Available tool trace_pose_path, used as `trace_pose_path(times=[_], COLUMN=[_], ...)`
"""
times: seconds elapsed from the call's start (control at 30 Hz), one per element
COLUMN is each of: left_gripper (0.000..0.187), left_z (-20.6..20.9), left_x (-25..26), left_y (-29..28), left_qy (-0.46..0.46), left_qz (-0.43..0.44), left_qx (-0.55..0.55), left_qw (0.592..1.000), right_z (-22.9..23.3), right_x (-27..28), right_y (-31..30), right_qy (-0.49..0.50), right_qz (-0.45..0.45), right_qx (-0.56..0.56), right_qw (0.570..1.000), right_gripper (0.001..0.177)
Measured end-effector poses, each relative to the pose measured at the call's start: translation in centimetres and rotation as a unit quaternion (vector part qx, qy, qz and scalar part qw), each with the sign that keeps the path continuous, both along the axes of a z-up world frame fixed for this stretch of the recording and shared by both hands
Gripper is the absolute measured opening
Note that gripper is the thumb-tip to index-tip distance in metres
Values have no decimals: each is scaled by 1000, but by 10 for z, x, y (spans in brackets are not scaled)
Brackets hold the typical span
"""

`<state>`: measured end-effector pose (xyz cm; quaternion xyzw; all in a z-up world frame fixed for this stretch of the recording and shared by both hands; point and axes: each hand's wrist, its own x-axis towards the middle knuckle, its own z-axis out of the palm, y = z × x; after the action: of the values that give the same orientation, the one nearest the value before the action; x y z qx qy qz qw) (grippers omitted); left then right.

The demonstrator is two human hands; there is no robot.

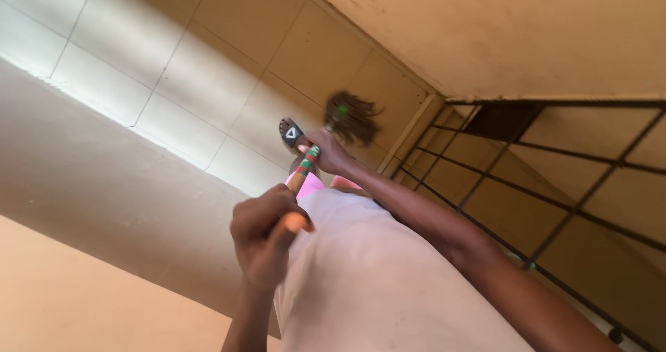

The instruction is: Sweeping the floor with a hand-held broom.

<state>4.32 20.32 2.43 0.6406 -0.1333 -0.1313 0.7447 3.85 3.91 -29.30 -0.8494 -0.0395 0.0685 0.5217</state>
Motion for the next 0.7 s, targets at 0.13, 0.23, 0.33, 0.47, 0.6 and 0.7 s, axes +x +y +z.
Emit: trace_pose_path(times=[0.13, 0.23, 0.33, 0.47, 0.6, 0.7], left_gripper=[30, 23, 13, 15, 12, 18], left_z=[12, -2, -12, -8, -44, -85], left_x=[33, 61, 92, 123, 134, 117], left_y=[-3, 5, 24, 46, 51, 36], left_qy=[-64, -105, -175, -133, 19, 115], left_qz=[-23, -42, 16, 49, -88, -137], left_qx=[118, 150, 137, 131, 64, 5], left_qw=[991, 982, 975, 981, 994, 984], right_z=[4, 10, 11, -2, -30, -56], right_x=[70, 107, 125, 106, 63, 16], right_y=[28, 41, 47, 36, 9, -27], right_qy=[-25, 1, 28, 38, 54, 65], right_qz=[15, 16, 14, 14, -14, -27], right_qx=[43, 50, 51, 8, -106, -125], right_qw=[999, 999, 998, 999, 993, 990], right_gripper=[26, 26, 28, 26, 31, 14])
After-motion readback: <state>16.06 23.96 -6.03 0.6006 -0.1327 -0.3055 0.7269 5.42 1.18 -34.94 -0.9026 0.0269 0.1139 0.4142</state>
